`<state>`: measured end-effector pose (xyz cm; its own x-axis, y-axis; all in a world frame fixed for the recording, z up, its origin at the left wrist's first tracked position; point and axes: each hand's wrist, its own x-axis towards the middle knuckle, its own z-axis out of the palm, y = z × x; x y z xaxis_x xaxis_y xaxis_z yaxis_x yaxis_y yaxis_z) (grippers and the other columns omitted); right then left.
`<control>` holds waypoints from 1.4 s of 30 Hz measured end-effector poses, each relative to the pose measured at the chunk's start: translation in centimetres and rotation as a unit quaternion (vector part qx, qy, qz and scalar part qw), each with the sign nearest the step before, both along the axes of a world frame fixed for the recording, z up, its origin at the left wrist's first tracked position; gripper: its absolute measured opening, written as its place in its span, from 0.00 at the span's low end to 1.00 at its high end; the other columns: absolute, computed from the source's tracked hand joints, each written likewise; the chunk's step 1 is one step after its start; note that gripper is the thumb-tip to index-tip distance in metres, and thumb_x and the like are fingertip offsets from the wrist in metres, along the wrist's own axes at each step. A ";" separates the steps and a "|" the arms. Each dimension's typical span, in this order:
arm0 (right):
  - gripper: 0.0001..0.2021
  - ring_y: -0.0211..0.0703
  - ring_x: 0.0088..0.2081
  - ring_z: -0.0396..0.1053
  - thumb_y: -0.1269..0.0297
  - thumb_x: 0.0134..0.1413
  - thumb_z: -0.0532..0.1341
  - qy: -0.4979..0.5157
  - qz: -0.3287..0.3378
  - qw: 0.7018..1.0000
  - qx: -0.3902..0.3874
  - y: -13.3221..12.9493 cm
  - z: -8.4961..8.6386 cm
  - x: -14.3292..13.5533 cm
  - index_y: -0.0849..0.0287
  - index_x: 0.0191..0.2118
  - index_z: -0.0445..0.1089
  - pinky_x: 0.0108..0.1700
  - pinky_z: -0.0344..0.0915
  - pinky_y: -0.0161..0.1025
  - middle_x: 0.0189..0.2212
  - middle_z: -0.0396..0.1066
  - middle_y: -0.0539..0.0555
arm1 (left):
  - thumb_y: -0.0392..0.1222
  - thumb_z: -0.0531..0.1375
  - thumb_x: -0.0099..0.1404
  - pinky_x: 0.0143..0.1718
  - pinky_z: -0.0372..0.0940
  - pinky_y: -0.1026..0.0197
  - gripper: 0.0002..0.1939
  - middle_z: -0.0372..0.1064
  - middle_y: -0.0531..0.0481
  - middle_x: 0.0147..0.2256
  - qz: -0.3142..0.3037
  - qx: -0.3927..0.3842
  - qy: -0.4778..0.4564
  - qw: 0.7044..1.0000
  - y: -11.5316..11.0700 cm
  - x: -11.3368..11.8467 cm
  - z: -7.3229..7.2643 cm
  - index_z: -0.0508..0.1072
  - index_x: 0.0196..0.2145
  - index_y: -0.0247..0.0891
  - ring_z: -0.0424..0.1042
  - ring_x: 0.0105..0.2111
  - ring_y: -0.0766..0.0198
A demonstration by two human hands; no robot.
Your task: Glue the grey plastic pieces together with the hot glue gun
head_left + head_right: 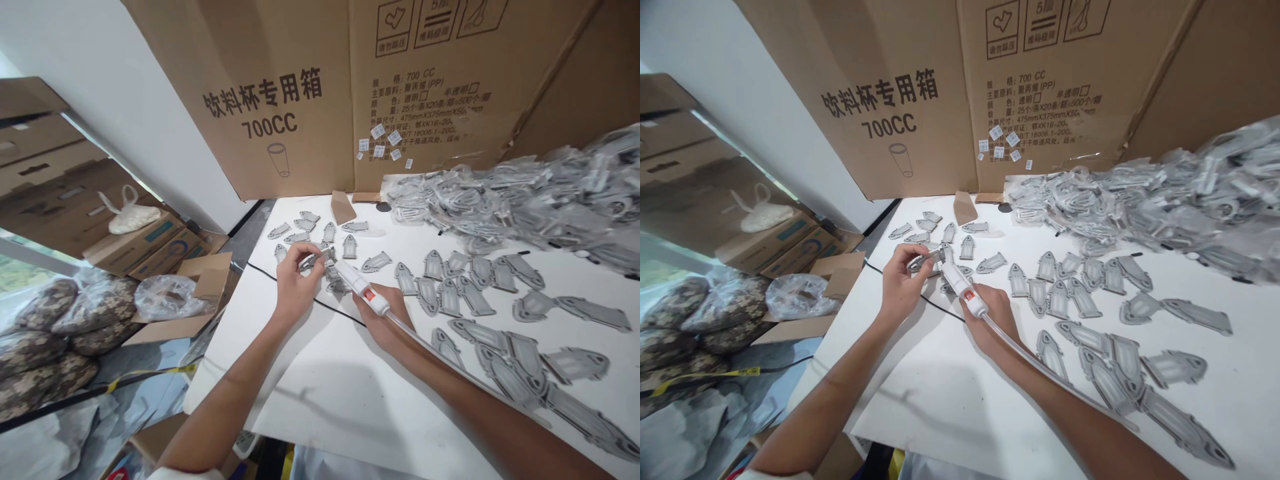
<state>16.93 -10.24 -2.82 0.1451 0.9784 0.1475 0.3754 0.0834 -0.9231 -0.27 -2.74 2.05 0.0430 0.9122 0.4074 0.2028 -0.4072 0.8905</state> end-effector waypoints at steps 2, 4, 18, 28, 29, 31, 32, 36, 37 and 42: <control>0.19 0.37 0.24 0.51 0.59 0.62 0.59 0.000 0.004 1.000 0.000 0.0 0.1 0.0 0.53 0.22 0.51 0.26 0.44 0.36 0.19 0.55 0.45 | 0.40 0.66 0.65 0.50 0.68 0.55 0.05 0.73 0.49 0.39 0.004 0.003 0.004 1.000 0.1 -0.1 0.0 0.74 0.38 0.43 0.73 0.43 0.58; 0.20 0.37 0.24 0.51 0.58 0.63 0.59 0.004 0.012 1.000 0.001 0.1 0.1 0.1 0.53 0.23 0.51 0.26 0.45 0.36 0.19 0.54 0.45 | 0.39 0.66 0.65 0.50 0.68 0.56 0.05 0.73 0.49 0.40 0.009 0.009 0.010 1.000 0.2 -0.2 0.0 0.74 0.39 0.43 0.73 0.43 0.58; 0.16 0.42 0.29 0.59 0.55 0.70 0.58 0.024 -0.088 0.982 0.163 -0.7 1.3 -0.4 0.53 0.31 0.58 0.33 0.57 0.40 0.27 0.60 0.47 | 0.41 0.70 0.57 0.30 0.61 0.62 0.17 0.76 0.49 0.41 0.039 -0.151 -0.008 0.988 2.0 -0.2 -0.4 0.74 0.45 0.42 0.68 0.29 0.65; 0.13 0.42 0.30 0.62 0.57 0.70 0.59 0.089 -0.162 0.966 0.181 0.0 2.5 0.2 0.54 0.33 0.61 0.36 0.60 0.39 0.29 0.62 0.47 | 0.35 0.66 0.57 0.41 0.70 0.58 0.13 0.80 0.48 0.44 -0.082 -0.087 0.259 0.958 9.3 8.5 -1.3 0.78 0.42 0.39 0.76 0.36 0.60; 0.13 0.42 0.31 0.63 0.56 0.70 0.59 0.099 -0.169 0.965 0.177 0.1 2.5 0.3 0.55 0.34 0.62 0.37 0.61 0.40 0.29 0.63 0.47 | 0.35 0.66 0.57 0.44 0.70 0.57 0.11 0.80 0.47 0.42 -0.085 -0.086 0.269 0.955 9.8 9.4 -1.6 0.78 0.40 0.39 0.77 0.38 0.57; 0.13 0.43 0.32 0.64 0.54 0.70 0.59 0.118 -0.180 0.962 0.168 0.2 2.3 0.5 0.55 0.35 0.65 0.38 0.61 0.40 0.29 0.63 0.48 | 0.36 0.67 0.57 0.47 0.70 0.54 0.08 0.80 0.46 0.39 -0.092 -0.084 0.281 0.952 10.5 10.8 -1.8 0.78 0.37 0.38 0.78 0.41 0.53; 0.13 0.43 0.32 0.64 0.53 0.70 0.60 0.126 -0.185 0.961 0.161 0.3 2.2 0.6 0.55 0.36 0.66 0.38 0.61 0.40 0.29 0.63 0.48 | 0.38 0.68 0.57 0.48 0.70 0.53 0.08 0.80 0.45 0.40 -0.093 -0.082 0.285 0.951 10.5 11.2 -1.8 0.78 0.37 0.38 0.78 0.43 0.52; 0.14 0.44 0.35 0.64 0.51 0.70 0.59 0.159 -0.206 0.956 0.133 0.5 1.7 0.8 0.56 0.37 0.66 0.40 0.61 0.41 0.32 0.64 0.48 | 0.44 0.66 0.62 0.57 0.63 0.49 0.12 0.78 0.44 0.48 -0.107 0.008 0.312 0.944 9.4 11.6 -1.0 0.78 0.44 0.39 0.73 0.52 0.48; 0.13 0.44 0.36 0.64 0.51 0.70 0.59 0.172 -0.213 0.953 0.130 0.6 1.6 0.8 0.56 0.38 0.66 0.41 0.62 0.41 0.33 0.65 0.49 | 0.44 0.65 0.63 0.57 0.62 0.49 0.12 0.78 0.44 0.48 -0.132 0.039 0.324 0.936 9.0 11.5 -0.7 0.77 0.44 0.40 0.72 0.52 0.49; 0.15 0.45 0.39 0.66 0.48 0.68 0.60 0.233 -0.228 0.935 0.137 0.8 2.3 0.9 0.55 0.41 0.65 0.44 0.63 0.42 0.36 0.67 0.49 | 0.44 0.63 0.63 0.55 0.56 0.48 0.12 0.76 0.46 0.46 -0.321 0.084 0.414 0.848 7.0 11.0 0.0 0.77 0.44 0.41 0.67 0.52 0.48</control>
<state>17.78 -9.40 -0.55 0.6494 0.7339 0.1993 -0.0090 0.2695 -0.9630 10.75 4.27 2.06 0.8430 0.5252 0.1161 0.4193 -0.7769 0.4697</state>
